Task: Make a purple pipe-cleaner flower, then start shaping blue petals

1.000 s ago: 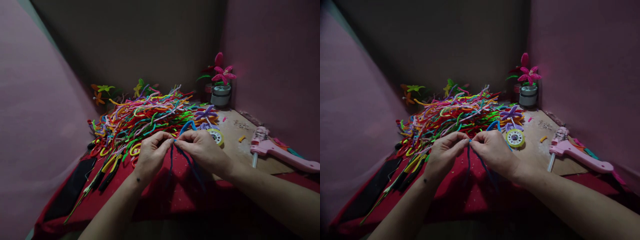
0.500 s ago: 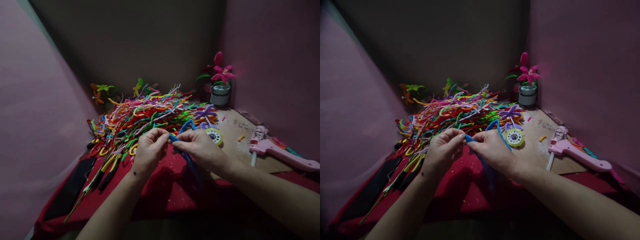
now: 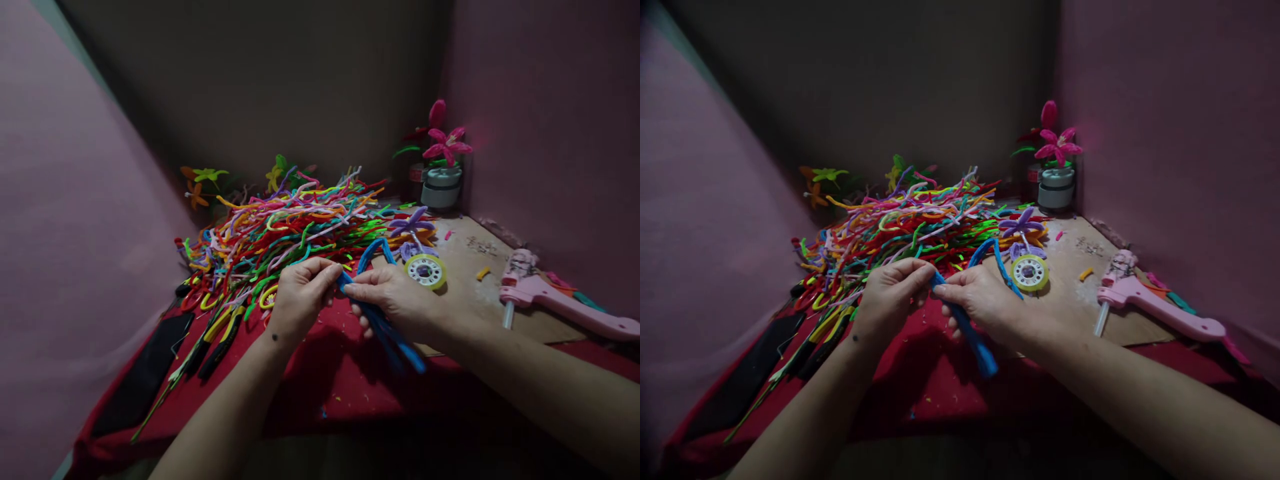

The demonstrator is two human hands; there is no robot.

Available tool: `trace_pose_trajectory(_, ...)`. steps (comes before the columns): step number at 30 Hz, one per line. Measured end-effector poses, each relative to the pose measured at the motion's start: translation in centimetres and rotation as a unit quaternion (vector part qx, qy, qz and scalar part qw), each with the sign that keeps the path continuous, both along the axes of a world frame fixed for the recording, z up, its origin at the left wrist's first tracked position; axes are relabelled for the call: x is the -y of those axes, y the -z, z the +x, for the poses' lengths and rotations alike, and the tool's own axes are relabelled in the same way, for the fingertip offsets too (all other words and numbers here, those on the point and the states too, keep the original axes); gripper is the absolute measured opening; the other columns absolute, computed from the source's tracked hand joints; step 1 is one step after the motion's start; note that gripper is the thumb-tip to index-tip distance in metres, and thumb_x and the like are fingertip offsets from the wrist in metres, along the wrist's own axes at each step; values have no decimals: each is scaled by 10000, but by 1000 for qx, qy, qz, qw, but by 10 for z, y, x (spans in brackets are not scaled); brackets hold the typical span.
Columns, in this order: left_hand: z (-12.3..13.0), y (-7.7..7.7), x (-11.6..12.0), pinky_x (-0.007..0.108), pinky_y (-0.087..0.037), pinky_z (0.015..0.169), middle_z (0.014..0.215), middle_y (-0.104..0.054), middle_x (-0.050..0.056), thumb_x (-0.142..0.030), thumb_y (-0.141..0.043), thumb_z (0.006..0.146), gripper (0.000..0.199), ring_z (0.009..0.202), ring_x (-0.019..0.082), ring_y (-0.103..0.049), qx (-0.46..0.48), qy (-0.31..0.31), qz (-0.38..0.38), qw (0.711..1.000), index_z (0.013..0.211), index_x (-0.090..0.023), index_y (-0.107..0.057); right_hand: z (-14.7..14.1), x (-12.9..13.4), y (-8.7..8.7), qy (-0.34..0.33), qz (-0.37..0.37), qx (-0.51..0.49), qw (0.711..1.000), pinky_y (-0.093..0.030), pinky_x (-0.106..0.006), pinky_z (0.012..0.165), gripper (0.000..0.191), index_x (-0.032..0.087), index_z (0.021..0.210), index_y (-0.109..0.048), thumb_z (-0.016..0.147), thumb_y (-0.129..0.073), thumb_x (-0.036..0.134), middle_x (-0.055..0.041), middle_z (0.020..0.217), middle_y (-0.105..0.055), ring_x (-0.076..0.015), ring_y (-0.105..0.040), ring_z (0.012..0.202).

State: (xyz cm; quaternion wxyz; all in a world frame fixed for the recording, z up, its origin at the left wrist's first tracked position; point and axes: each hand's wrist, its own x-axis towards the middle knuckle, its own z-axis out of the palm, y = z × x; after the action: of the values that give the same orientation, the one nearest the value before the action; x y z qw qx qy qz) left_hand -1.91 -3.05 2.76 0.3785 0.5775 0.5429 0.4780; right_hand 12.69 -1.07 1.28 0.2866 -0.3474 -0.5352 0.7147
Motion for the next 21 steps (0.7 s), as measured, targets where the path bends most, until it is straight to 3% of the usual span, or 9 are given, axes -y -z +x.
trace_pose_trajectory(2,1,-1,1,171,-258,356,405,-458,-48,-254,-552,760,172,362,47,-367,-57,-29,20,998,644,-134,-595,-1,0,0,-23,-5,10,1000,-345,-172,348,175,130,636,-554,774,-533,236,37,473,-487,-56,-443,355)
trace_pose_trajectory(7,-2,2,0,187,-304,426,465,-482,-35,-241,-566,734,165,442,64,-395,-193,-79,104,973,606,-147,-610,0,-1,8,-52,1,57,997,-232,-149,291,212,116,629,-578,796,-489,214,51,407,-457,-23,-337,285)
trace_pose_trajectory(10,-7,5,-3,190,-331,480,528,-522,-22,-239,-573,727,161,503,73,-430,-214,-109,152,959,595,-154,-612,1,1,12,-68,-10,66,995,-224,-155,278,196,120,668,-590,789,-512,253,45,414,-492,-28,-335,274)
trace_pose_trajectory(12,-10,5,-5,187,-315,447,505,-493,-30,-268,-588,719,174,464,63,-405,-141,-100,112,979,590,-152,-597,2,2,12,-58,-15,60,996,-252,-147,286,188,124,675,-576,790,-519,262,38,427,-508,-34,-368,290)
trace_pose_trajectory(15,-13,4,-9,179,-256,371,446,-424,-56,-306,-623,694,181,371,41,-335,47,-41,10,998,620,-148,-571,1,4,9,-68,-65,27,995,-379,-166,341,186,144,694,-532,818,-484,275,7,479,-565,-74,-489,357)
trace_pose_trajectory(18,-12,3,-10,165,-247,351,452,-404,-72,-305,-650,678,191,350,29,-309,191,40,-56,979,776,-146,-610,2,3,8,-93,-105,-1,990,-443,-199,375,183,149,712,-509,830,-462,281,-7,497,-583,-97,-534,382)
trace_pose_trajectory(21,-10,4,-10,154,-254,355,455,-401,-73,-301,-647,692,258,353,20,-300,228,88,-76,967,893,-139,-630,5,1,10,-97,-116,-9,989,-434,-198,352,181,145,718,-512,820,-474,289,-1,493,-567,-96,-523,368)
